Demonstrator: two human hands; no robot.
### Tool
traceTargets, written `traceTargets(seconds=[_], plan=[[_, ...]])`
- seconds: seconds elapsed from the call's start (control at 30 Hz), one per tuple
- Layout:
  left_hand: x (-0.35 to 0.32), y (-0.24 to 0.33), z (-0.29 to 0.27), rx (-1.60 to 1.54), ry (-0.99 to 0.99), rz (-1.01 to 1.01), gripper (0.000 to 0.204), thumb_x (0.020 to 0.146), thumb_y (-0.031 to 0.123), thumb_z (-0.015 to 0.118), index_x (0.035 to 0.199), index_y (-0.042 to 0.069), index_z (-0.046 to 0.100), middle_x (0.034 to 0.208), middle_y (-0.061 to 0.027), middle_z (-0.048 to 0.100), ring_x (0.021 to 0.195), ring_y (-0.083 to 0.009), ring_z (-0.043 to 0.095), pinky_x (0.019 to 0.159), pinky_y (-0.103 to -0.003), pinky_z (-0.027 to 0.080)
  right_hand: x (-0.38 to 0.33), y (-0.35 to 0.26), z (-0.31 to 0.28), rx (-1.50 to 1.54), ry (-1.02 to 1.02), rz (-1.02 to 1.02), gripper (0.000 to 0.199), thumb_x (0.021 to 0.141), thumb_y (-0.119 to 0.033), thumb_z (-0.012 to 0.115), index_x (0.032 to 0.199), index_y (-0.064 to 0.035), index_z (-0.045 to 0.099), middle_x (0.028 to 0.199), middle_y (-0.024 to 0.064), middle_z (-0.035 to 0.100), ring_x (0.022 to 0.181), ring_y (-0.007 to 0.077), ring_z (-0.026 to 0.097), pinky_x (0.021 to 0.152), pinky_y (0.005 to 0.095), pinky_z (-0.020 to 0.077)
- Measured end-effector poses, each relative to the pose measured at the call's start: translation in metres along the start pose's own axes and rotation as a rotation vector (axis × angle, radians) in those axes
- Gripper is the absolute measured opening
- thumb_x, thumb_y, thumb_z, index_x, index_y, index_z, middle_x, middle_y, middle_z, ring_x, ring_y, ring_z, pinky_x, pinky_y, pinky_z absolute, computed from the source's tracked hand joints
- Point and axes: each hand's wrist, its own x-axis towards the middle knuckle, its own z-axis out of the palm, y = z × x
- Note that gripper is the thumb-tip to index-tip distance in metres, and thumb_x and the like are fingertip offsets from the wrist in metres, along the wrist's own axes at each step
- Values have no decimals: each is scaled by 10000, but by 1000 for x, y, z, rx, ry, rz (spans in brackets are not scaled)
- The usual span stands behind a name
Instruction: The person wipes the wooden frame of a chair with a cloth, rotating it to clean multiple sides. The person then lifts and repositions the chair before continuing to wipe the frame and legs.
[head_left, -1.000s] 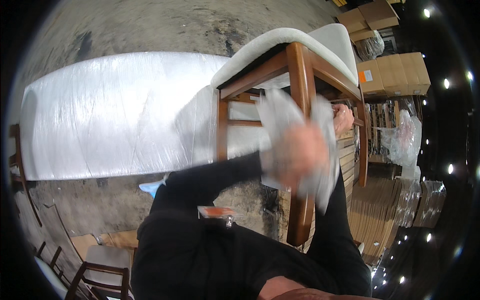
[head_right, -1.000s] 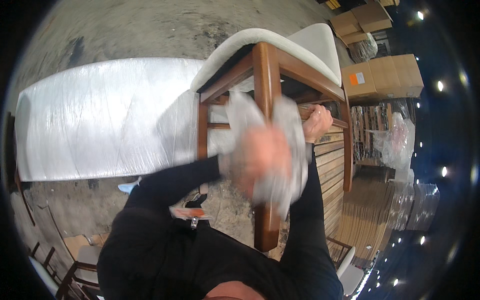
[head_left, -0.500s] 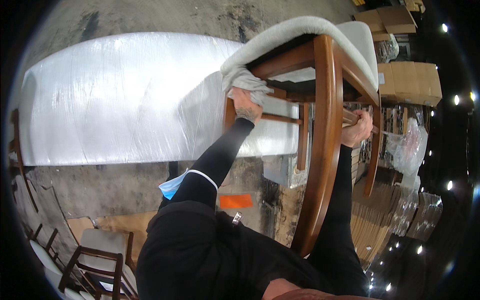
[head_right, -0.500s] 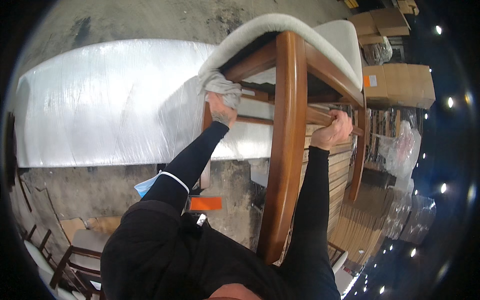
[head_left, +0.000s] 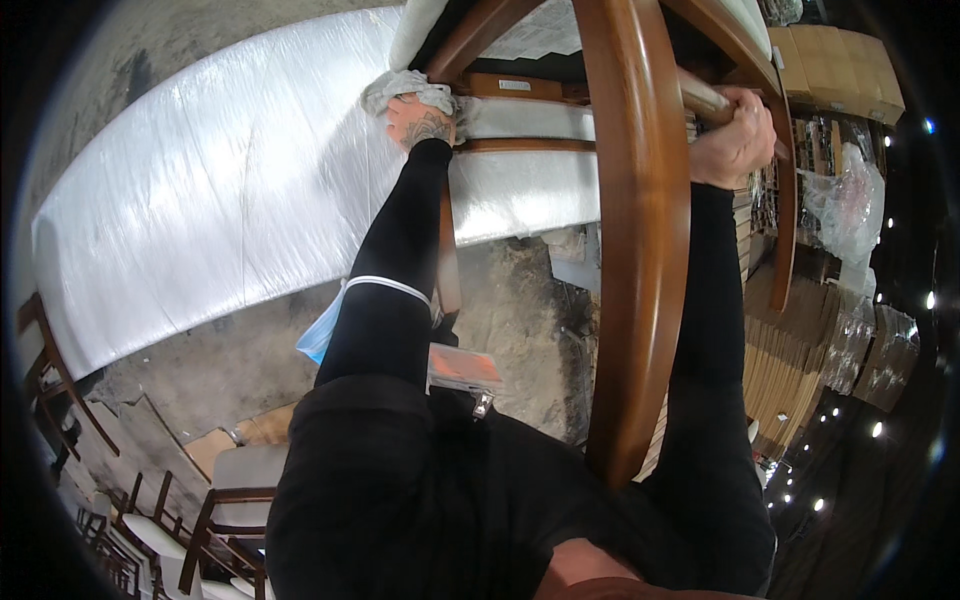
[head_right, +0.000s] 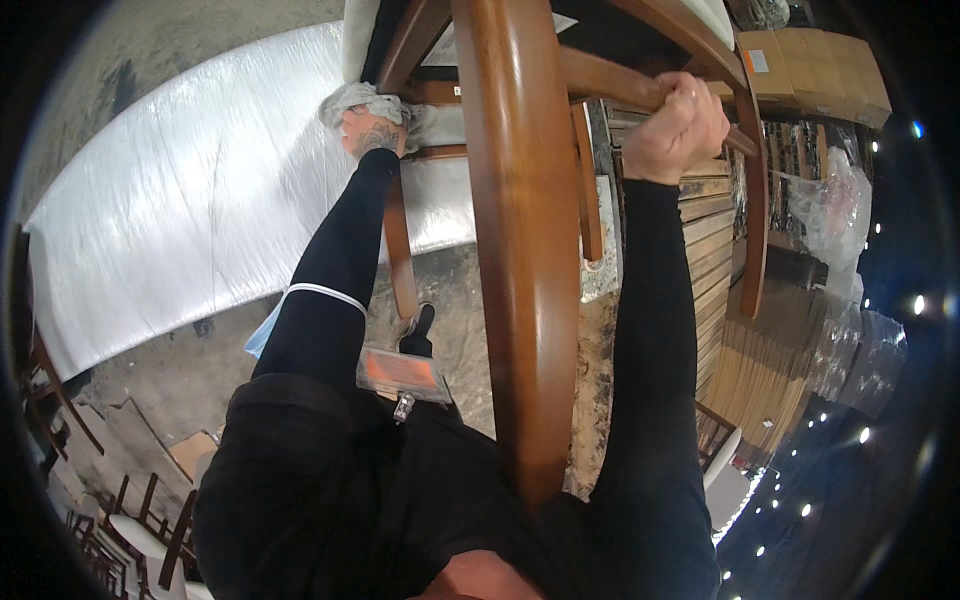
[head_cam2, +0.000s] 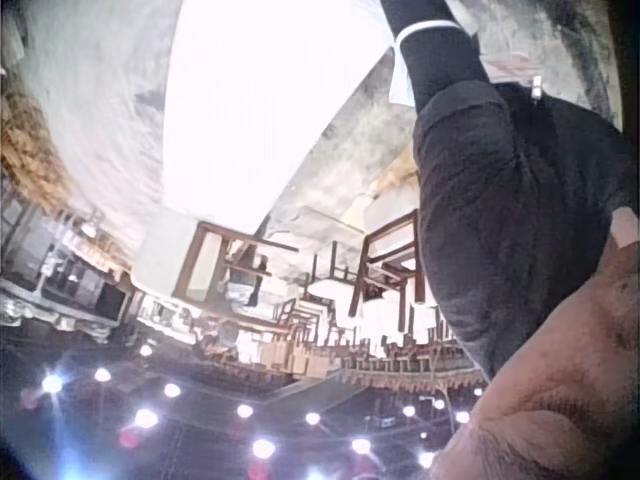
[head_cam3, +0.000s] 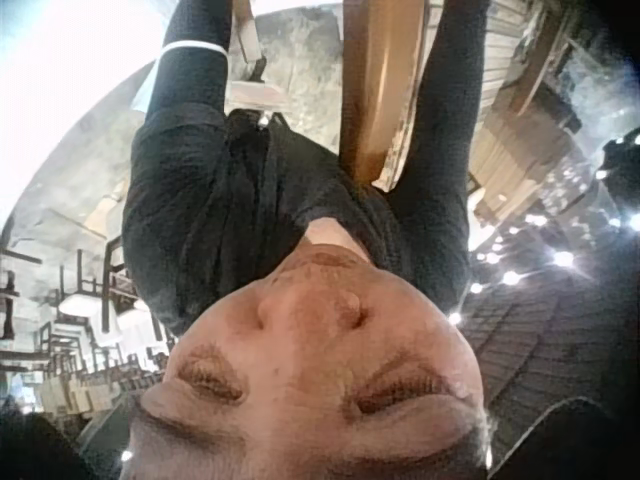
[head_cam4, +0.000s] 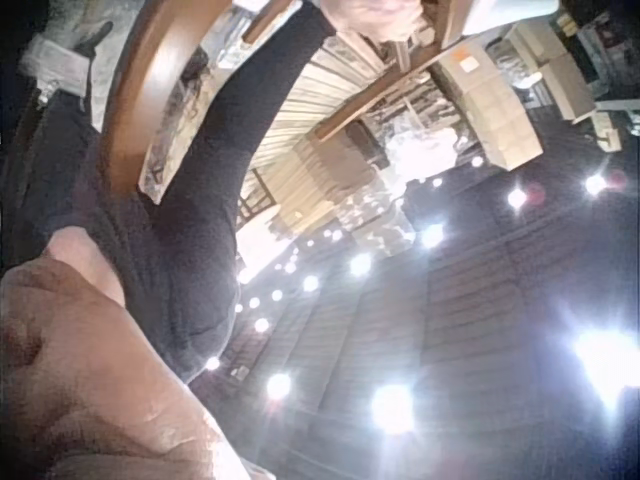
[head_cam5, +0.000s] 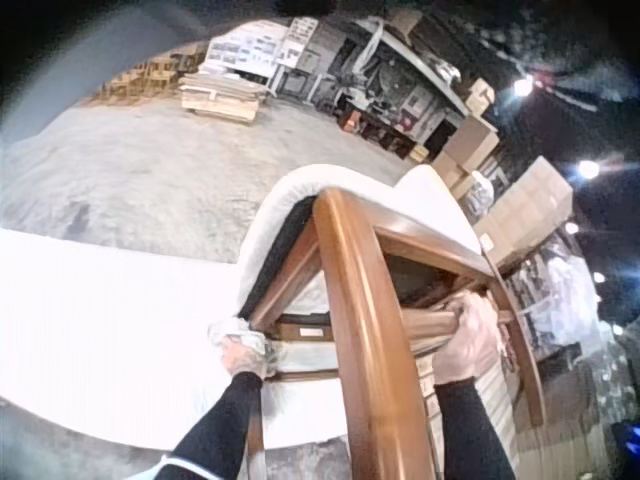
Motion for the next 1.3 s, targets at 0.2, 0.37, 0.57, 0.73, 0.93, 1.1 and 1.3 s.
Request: traceTargets(seconds=[0.2,0.37,0.57,0.73,0.93,1.1,1.3], plan=[[-34,-8,-3,130,-72,-17,527,852,380,688,1233,50,535,1190,-156,538,1105,-305,592,875,-415,518,1,0,2,-8,14,37,428,900,-311,351,730,-124,695,714,51,660,709,305,587,765,426,423],[-82,-28,15,55,-18,-50,657,791,493,743,1220,50,517,1203,-185,528,1080,-335,616,851,-412,552,1,8,4,-65,42,-37,444,917,-331,341,715,-162,697,696,47,655,702,306,604,738,455,427],[-162,-60,45,236,-31,-98,688,763,470,769,1233,50,495,1141,-160,518,1039,-310,624,796,-404,576,5,10,-2,-51,-58,11,440,910,-363,363,750,-144,709,764,80,703,764,338,644,768,500,435],[-267,-121,61,195,-52,24,545,766,386,752,1132,32,556,1086,-181,583,1013,-304,654,787,-379,573,4,4,-8,-138,-5,-47,310,938,-282,454,719,-113,594,760,106,634,813,316,606,772,481,443],[-356,-241,41,242,-851,99,369,718,317,763,953,34,731,1010,-177,724,1035,-258,680,858,-337,528,3,5,-8,-66,-28,-19,414,916,-355,384,796,-159,728,778,99,715,788,343,669,765,507,451],[-362,-279,6,-715,-246,-272,461,817,252,759,1172,-20,647,1158,-175,684,1086,-264,649,944,-377,500,4,10,-3,-105,23,-61,402,916,-361,421,772,-162,739,766,71,721,769,318,668,771,495,451],[-316,-179,21,-559,-139,253,630,865,451,695,1286,2,559,1298,-201,596,1232,-287,542,1081,-413,386,-1,15,0,-131,-87,-14,383,935,-349,403,878,-158,730,853,84,717,851,331,654,800,497,447]])
